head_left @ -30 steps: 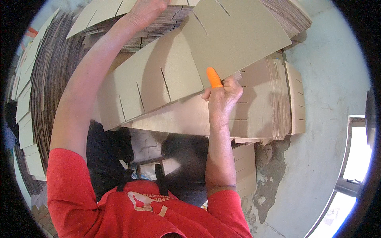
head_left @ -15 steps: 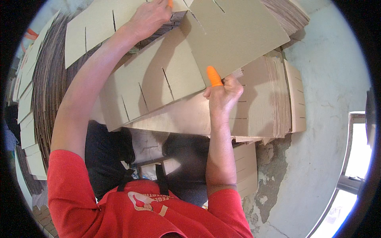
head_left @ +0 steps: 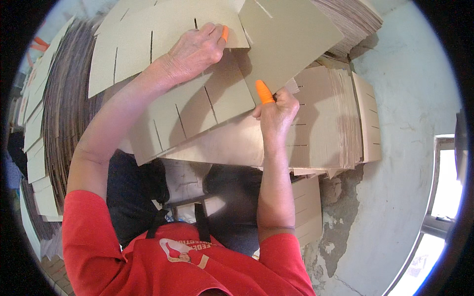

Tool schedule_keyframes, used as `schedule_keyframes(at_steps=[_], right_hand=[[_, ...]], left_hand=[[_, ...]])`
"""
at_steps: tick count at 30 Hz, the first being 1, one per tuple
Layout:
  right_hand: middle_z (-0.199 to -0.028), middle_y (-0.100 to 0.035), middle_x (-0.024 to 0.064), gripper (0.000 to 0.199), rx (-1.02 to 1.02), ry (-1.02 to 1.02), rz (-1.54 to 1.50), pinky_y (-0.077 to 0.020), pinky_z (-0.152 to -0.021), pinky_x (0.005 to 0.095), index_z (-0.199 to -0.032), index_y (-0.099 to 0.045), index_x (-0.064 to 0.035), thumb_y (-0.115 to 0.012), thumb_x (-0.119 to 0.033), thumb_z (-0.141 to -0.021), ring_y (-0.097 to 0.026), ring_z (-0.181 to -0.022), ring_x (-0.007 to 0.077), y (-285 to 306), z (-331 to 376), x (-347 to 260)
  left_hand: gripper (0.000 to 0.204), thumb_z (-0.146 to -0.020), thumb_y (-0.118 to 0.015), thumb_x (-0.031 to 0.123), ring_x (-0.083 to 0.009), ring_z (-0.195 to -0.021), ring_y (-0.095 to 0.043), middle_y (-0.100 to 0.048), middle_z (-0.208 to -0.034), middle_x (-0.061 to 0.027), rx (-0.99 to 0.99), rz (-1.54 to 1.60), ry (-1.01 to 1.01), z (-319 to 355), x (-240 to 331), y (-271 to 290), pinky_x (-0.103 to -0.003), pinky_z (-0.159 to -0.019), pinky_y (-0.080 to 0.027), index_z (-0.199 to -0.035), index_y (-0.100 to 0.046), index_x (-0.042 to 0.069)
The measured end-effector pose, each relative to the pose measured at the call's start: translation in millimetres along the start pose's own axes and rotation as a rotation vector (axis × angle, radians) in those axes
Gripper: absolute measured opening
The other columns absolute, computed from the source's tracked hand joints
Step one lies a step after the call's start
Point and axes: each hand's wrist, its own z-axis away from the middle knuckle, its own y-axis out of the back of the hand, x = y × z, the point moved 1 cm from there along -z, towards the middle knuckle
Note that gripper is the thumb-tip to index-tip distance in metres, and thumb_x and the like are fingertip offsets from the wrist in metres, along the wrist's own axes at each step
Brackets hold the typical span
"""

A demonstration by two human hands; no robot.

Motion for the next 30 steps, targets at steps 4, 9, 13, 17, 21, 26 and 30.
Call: schedule_keyframes(at_steps=[4, 9, 13, 17, 21, 26, 30], right_hand=[[-0.059, -0.057, 0.0248, 0.012, -0.013, -0.092, -0.088, -0.0449, -0.049, 0.0425, -0.064, -0.055, 0.0061, -0.063, 0.014, -0.063, -0.06, -0.052, 0.0367, 1.2, -3.9, -17.6], [-0.06, -0.06, 0.0222, 0.011, -0.104, -0.166, 0.034, -0.0451, -0.05, 0.0406, -0.069, -0.059, 0.0043, -0.067, 0.011, -0.069, -0.062, -0.051, 0.0312, 3.9, -2.9, -13.7], [-0.064, -0.064, 0.0206, 0.01, -0.154, -0.236, -0.076, -0.0476, -0.053, 0.0374, -0.079, -0.063, 0.0033, -0.071, 0.007, -0.073, -0.065, -0.056, 0.026, 12.7, -8.2, -16.5], [-0.068, -0.065, 0.0186, 0.023, 0.082, -0.041, -0.029, -0.0492, -0.056, 0.0345, -0.087, -0.062, 0.0027, -0.073, 0.006, -0.067, -0.064, -0.059, 0.0239, 25.6, -12.2, -38.2], [-0.066, -0.063, 0.0166, 0.026, 0.097, -0.053, 0.024, -0.0476, -0.055, 0.0328, -0.087, -0.061, 0.0032, -0.07, 0.009, -0.063, -0.057, -0.055, 0.0203, 21.1, -6.1, -27.6], [-0.063, -0.06, 0.0173, 0.026, 0.107, -0.117, -0.088, -0.0469, -0.053, 0.034, -0.082, -0.059, 0.0033, -0.062, 0.014, -0.059, -0.059, -0.055, 0.0216, 17.5, -0.3, -13.2], [-0.062, -0.058, 0.0149, 0.022, 0.077, -0.157, -0.084, -0.0462, -0.053, 0.0333, -0.078, -0.056, 0.0028, -0.062, 0.014, -0.06, -0.057, -0.055, 0.019, 16.4, 0.3, -18.4]], left_hand=[[0.039, -0.073, -0.063, 0.006, -0.0212, -0.092, -0.061, -0.06, -0.109, -0.0141, -0.087, 0.024, 0.103, -5.3, -2.6, 4.3, -0.031, -0.07, -0.057, -0.109, -0.059, -0.007], [0.041, -0.076, -0.061, 0.008, -0.0212, -0.093, -0.061, -0.061, -0.106, -0.0132, -0.122, 0.197, 0.203, -5.5, 1.4, 6.7, -0.031, -0.069, -0.057, -0.114, -0.058, -0.006], [0.037, -0.075, -0.061, 0.007, -0.0232, -0.094, -0.061, -0.061, -0.108, -0.0161, -0.075, 0.041, 0.031, -2.9, 20.9, 25.9, -0.03, -0.069, -0.057, -0.109, -0.06, -0.007], [0.035, -0.073, -0.063, 0.008, -0.0236, -0.096, -0.06, -0.061, -0.11, -0.0192, -0.109, 0.046, -0.059, 4.6, 35.5, 28.3, -0.029, -0.066, -0.057, -0.105, -0.062, -0.008], [0.038, -0.072, -0.066, 0.011, -0.0252, -0.093, -0.06, -0.063, -0.107, -0.0199, -0.06, 0.192, -0.056, 34.4, 89.3, 48.8, -0.03, -0.064, -0.057, -0.105, -0.063, -0.008], [0.051, -0.076, -0.076, 0.028, -0.0262, -0.091, -0.059, -0.065, -0.101, -0.0156, 0.055, 0.741, 0.269, 37.7, 88.6, 59.5, -0.038, -0.07, -0.055, -0.112, -0.063, -0.004], [0.058, -0.077, -0.078, 0.026, -0.0307, -0.104, -0.058, -0.064, -0.115, -0.0131, 0.3, 0.335, 0.431, 14.0, -9.5, 5.9, -0.042, -0.087, -0.05, -0.124, -0.057, 0.0]])
